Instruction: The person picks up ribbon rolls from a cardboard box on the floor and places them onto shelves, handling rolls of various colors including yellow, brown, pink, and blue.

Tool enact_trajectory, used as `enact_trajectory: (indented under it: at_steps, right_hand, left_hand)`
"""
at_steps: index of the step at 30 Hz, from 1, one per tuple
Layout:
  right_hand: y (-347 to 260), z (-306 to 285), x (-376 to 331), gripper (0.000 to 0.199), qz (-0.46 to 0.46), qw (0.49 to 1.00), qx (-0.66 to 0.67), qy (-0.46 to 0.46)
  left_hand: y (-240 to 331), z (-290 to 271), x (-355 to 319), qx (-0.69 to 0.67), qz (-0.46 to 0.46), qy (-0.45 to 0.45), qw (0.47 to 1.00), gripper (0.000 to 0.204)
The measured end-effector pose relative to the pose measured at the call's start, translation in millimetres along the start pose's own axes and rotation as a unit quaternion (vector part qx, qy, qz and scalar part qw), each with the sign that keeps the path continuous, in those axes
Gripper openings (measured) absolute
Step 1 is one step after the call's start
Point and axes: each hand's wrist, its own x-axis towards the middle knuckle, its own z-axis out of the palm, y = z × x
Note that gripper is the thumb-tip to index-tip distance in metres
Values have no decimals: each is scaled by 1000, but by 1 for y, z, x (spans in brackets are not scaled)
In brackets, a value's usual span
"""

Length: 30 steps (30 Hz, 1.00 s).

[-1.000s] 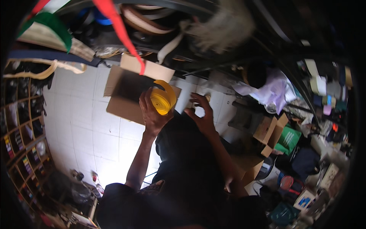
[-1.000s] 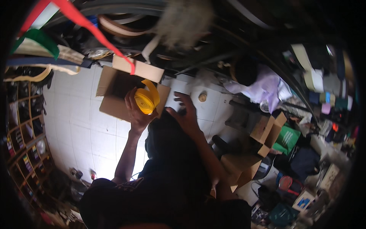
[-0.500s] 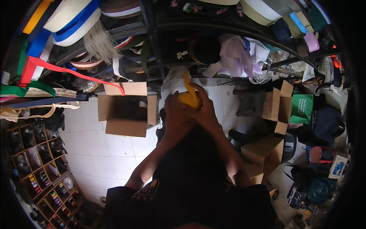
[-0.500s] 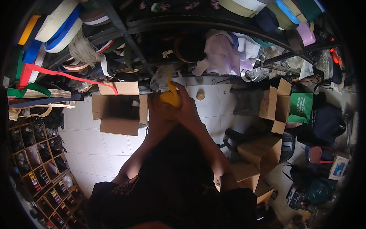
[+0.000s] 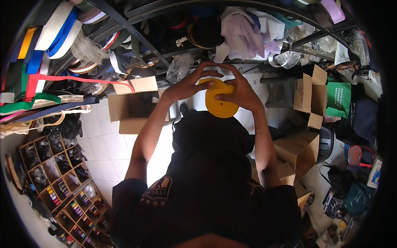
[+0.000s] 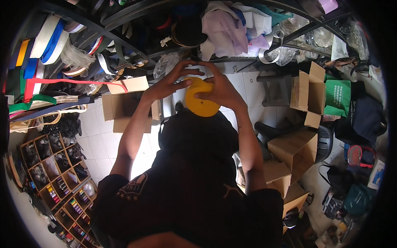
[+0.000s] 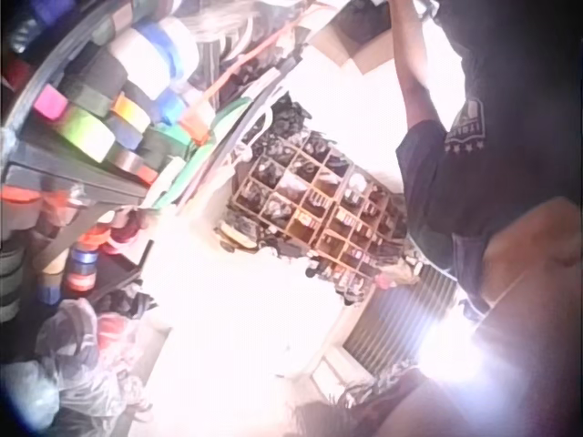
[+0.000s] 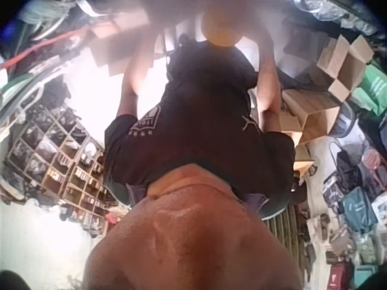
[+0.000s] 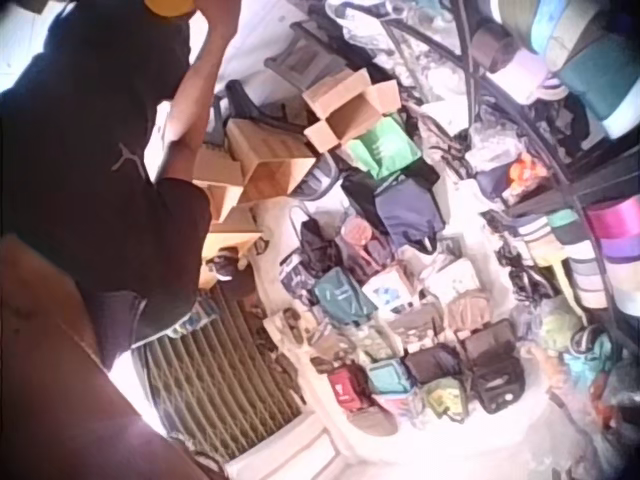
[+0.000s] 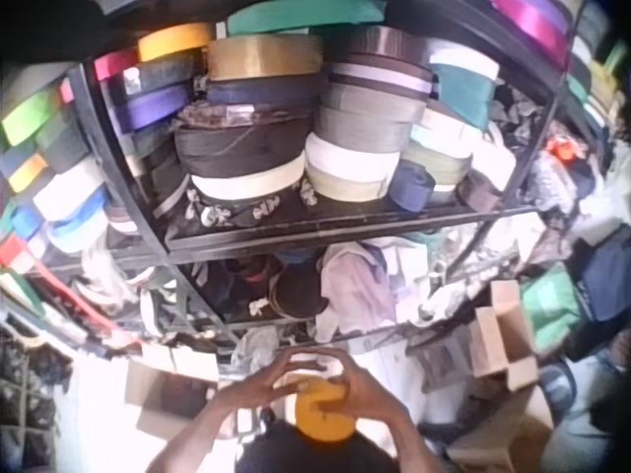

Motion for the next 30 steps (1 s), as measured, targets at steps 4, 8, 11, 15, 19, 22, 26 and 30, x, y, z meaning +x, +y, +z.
enact_trajectory:
  at_steps: [4, 8, 11, 15, 19, 22, 26, 30]
  right_hand:
    - [6, -8, -1, 92, -26, 999, 34, 1]
    - [10, -10, 0, 86, -39, 998, 30, 47]
    - [6, -13, -1, 76, -16, 993, 87, 84]
    - [8, 0, 4, 63, -29, 982, 120, 143]
    - [21, 13, 10, 45, -59, 965, 149, 209]
    - [20, 15, 12, 38, -67, 955, 154, 245]
    - [15, 27, 15, 36, -61, 936, 199, 285]
    - [19, 32, 20, 37, -52, 925, 218, 305]
  left_hand:
    - [-3, 5, 10, 40, -39, -39, 998, 42]
    - [8, 11, 14, 106, -64, 15, 992, 36]
    - [19, 10, 5, 240, -61, 73, 966, 38]
    - [5, 21, -2, 122, -21, 141, 982, 39]
    - [-10, 22, 0, 130, 27, 199, 971, 41]
    - [6, 19, 0, 93, -75, 207, 971, 46]
    - [-13, 20, 0, 35, -58, 254, 965, 51]
    - [-19, 21, -1, -126, -93, 252, 955, 51]
